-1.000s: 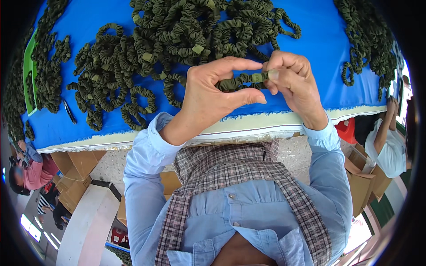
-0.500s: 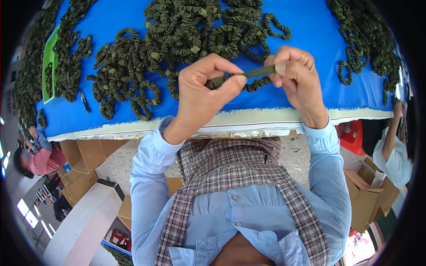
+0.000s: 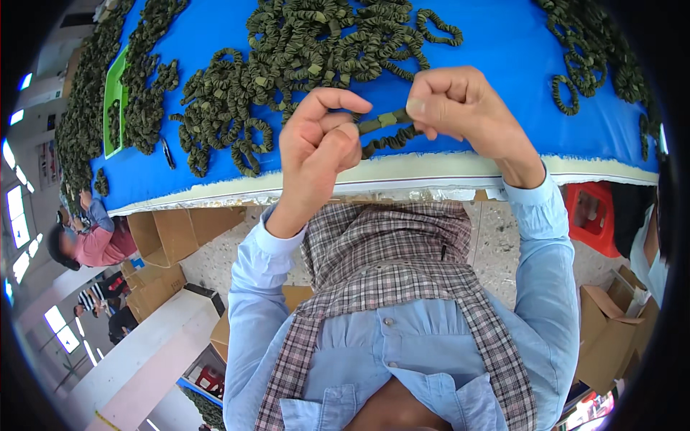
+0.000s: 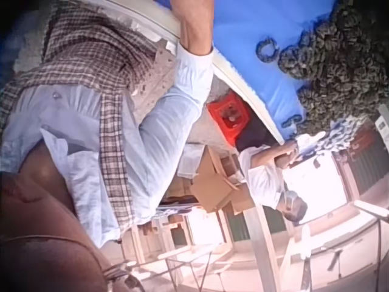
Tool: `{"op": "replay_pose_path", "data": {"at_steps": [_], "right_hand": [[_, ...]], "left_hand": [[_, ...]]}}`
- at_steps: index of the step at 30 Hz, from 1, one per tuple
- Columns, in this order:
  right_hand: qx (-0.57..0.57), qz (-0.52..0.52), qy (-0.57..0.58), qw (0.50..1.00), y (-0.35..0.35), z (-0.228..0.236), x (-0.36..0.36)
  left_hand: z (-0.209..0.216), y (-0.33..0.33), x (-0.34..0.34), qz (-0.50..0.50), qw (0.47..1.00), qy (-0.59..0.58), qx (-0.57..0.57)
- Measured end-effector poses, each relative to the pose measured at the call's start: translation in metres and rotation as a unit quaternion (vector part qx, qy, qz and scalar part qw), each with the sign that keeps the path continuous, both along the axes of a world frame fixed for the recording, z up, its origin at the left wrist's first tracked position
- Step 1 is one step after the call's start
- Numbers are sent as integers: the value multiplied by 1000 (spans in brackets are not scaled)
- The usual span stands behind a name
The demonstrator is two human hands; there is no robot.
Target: The person repeatedly picks up green, coiled, cord-like objects from a blue table and manipulates them by hand. They twist and fold the cords into compact shapes, placing the finished items back onto the table among a large pile of similar objects.
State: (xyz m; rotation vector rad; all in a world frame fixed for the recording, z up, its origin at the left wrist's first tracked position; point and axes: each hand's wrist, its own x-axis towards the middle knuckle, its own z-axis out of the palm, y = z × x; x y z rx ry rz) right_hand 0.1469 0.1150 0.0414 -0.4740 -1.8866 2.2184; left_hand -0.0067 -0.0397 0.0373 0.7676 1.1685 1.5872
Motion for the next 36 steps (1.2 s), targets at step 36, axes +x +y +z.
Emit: {"op": "replay_pose_path", "data": {"at_steps": [36], "right_hand": [[4, -88, 29, 996, -7, -21, -13]], "left_hand": [[-14, 9, 7, 95, 972, 211, -38]]}}
